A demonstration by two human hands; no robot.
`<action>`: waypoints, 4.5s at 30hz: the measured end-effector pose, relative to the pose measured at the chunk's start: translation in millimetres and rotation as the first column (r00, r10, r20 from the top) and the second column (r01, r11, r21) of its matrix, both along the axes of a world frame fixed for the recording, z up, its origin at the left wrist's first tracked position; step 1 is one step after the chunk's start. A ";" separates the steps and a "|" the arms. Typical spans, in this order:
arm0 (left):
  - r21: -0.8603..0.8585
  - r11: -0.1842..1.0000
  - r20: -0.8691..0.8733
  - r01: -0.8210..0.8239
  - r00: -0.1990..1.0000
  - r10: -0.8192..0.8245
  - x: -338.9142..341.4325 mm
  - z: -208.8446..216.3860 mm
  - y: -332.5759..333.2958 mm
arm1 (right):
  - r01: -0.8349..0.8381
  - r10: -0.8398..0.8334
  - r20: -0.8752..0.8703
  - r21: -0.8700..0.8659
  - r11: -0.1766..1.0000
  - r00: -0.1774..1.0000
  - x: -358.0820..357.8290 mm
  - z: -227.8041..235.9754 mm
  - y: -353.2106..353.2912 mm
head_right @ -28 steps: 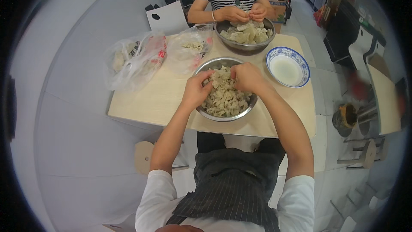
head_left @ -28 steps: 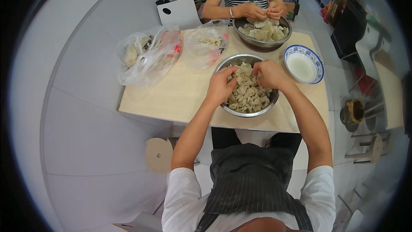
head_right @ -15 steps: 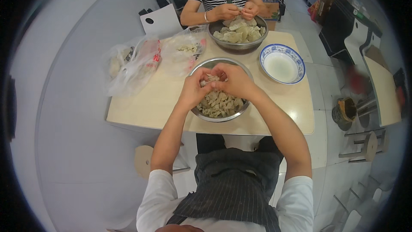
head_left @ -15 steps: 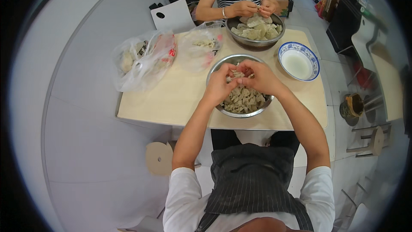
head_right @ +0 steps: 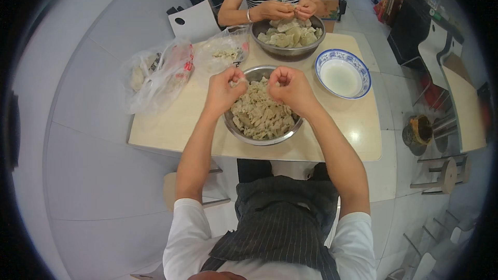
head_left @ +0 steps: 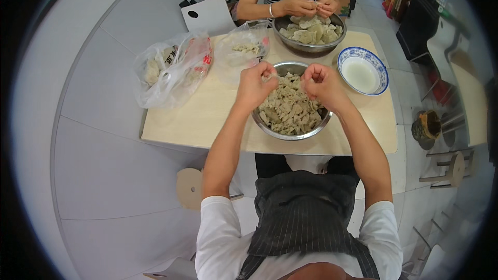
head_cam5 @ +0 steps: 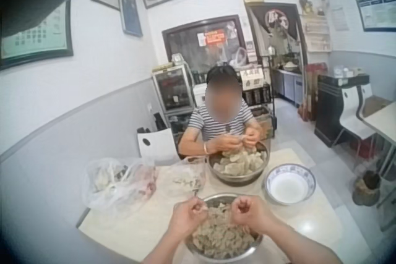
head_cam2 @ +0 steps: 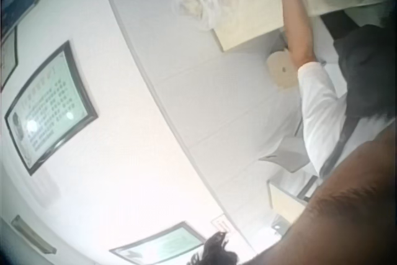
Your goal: The person peels and separates prepared dumplings from a large metal bowl, placing them into a smaller bowl by hand.
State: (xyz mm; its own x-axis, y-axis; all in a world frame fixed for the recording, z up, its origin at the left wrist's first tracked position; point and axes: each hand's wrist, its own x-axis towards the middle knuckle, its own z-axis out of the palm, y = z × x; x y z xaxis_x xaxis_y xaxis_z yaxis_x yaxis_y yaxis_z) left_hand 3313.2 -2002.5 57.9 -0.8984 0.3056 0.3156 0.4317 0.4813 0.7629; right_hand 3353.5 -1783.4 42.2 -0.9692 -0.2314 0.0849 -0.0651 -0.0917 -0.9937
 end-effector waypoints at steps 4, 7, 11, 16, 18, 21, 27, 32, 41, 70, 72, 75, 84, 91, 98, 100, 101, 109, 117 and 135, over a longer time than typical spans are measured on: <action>-0.372 0.875 -0.189 0.311 0.897 -0.399 7.3 -1.5 -15.3 | 0.164 0.131 -0.384 0.645 0.746 0.914 10.1 -0.9 9.8; -0.657 0.692 -0.072 0.299 0.889 -0.453 24.8 -5.4 -17.0 | 0.220 0.202 -0.383 0.807 0.549 0.901 14.5 -16.9 5.4; -0.782 0.565 -0.012 0.264 0.900 -0.436 29.5 -18.6 -5.5 | 0.261 0.158 -0.373 0.840 0.476 0.914 12.6 -26.7 0.3; -0.605 0.675 0.037 0.422 0.862 -0.506 15.5 -0.6 -18.3 | 0.187 0.056 -0.316 0.687 0.702 0.947 14.2 -19.7 11.6; -0.395 0.817 -0.048 0.420 0.879 -0.475 8.0 16.7 -21.6 | 0.131 0.022 -0.253 0.572 0.810 0.967 17.6 -12.7 13.6; -0.130 0.904 0.040 0.408 0.913 -0.407 5.1 25.9 -13.4 | 0.056 -0.014 -0.152 0.273 0.960 0.988 26.3 1.2 5.8; 0.288 0.887 0.241 0.360 0.869 -0.431 17.9 -1.5 14.3 | 0.118 -0.073 -0.172 0.266 0.957 0.982 28.4 3.2 -2.1; 0.048 0.929 0.004 0.368 0.930 -0.368 21.8 3.1 12.9 | 0.279 -0.070 -0.397 0.499 0.821 0.915 31.5 -1.3 4.9; 0.144 0.941 0.184 0.306 0.926 -0.330 27.6 -12.5 17.8 | 0.011 0.046 -0.118 0.441 0.898 0.992 30.0 7.6 -1.9; 0.697 0.708 0.095 -0.112 0.993 0.064 52.8 -36.9 23.0 | 0.468 -0.195 0.485 -0.541 0.699 0.853 13.9 -20.1 -68.5; 0.686 0.723 0.032 -0.081 0.996 0.081 55.6 -41.2 22.1 | 0.500 -0.274 0.449 -0.527 0.687 0.850 10.2 -21.8 -66.5; 0.677 0.728 0.058 -0.113 0.993 0.100 61.6 -35.6 18.3 | 0.552 -0.438 0.336 -0.475 0.685 0.834 2.7 -26.5 -50.9; 0.627 0.777 0.145 0.055 0.972 -0.186 42.3 -7.4 0.6 | 0.188 -0.168 0.115 -0.205 0.960 0.979 14.5 -7.2 -7.1; 0.558 0.809 0.148 0.183 0.937 -0.315 29.3 -19.7 12.5 | -0.011 -0.008 0.124 0.156 0.988 0.992 26.5 19.9 -10.2; 0.107 0.983 -0.096 0.149 0.986 -0.139 42.4 3.6 15.7 | 0.101 -0.014 -0.170 0.522 0.847 0.985 25.0 25.5 -9.6; 0.152 0.961 -0.122 0.230 0.970 -0.213 39.9 4.2 16.8 | 0.116 -0.046 -0.156 0.473 0.874 0.987 23.1 17.3 -7.5; 0.174 0.947 -0.135 0.269 0.959 -0.248 39.1 4.1 16.8 | 0.122 -0.062 -0.147 0.448 0.886 0.987 22.1 12.5 -6.6; 0.505 0.863 0.199 -0.009 0.974 -0.107 32.1 -22.8 14.0 | 0.171 -0.125 -0.169 0.288 0.942 0.978 27.9 -5.1 -19.8; 0.465 0.885 0.199 -0.027 0.977 -0.075 15.2 -16.5 -11.1 | 0.193 -0.125 -0.211 0.339 0.921 0.970 32.5 3.0 -13.2; 0.021 1.000 -0.136 0.008 0.991 -0.005 22.6 -21.3 14.8 | 0.228 -0.100 -0.300 0.429 0.874 0.949 27.2 -19.5 -25.0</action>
